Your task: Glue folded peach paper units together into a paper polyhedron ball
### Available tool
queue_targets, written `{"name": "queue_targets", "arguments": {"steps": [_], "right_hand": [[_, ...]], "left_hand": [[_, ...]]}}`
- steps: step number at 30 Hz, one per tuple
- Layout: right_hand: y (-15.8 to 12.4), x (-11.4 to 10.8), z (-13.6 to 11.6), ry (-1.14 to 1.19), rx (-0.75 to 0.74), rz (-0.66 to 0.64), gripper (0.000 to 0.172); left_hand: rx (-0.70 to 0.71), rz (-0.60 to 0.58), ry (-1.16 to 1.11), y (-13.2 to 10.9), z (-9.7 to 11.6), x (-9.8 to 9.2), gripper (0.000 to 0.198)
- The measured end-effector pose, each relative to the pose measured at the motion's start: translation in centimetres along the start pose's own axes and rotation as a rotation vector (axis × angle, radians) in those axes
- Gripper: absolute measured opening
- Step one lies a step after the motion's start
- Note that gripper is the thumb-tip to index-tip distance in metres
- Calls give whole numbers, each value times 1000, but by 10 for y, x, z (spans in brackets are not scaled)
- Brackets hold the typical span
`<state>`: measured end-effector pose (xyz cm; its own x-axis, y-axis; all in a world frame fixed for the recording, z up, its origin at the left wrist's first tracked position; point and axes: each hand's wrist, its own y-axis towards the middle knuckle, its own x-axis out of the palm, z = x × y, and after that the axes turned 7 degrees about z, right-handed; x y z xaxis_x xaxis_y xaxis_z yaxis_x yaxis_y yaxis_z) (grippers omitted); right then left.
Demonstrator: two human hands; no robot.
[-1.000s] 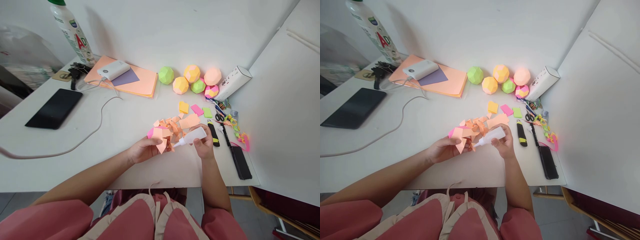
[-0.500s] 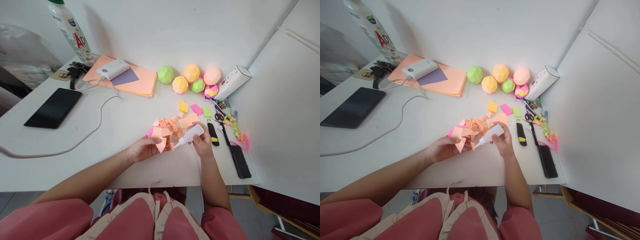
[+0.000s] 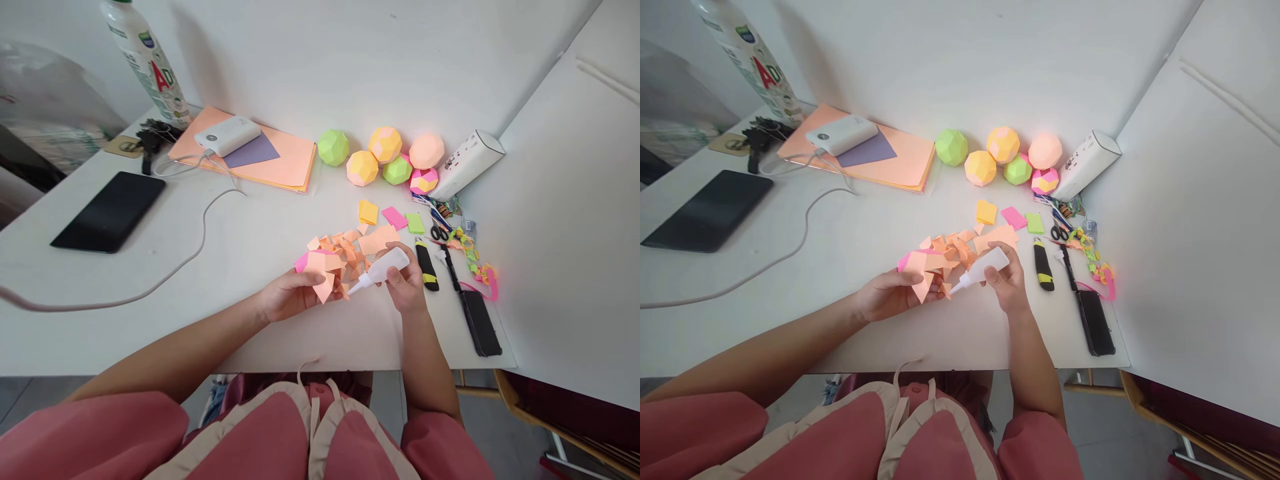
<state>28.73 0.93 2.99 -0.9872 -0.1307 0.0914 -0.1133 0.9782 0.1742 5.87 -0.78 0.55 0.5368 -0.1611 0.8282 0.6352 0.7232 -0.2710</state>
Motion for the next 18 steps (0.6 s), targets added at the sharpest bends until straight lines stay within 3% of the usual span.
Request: {"name": "queue_targets", "arguments": {"steps": [7,18], "right_hand": [[1,1,0,0,-28,58,40],[0,3,-3,8,15,13,43]], "left_hand": [[36,-5,3,1,1,0,25],[27,30,-16,1,0,1,32]]}}
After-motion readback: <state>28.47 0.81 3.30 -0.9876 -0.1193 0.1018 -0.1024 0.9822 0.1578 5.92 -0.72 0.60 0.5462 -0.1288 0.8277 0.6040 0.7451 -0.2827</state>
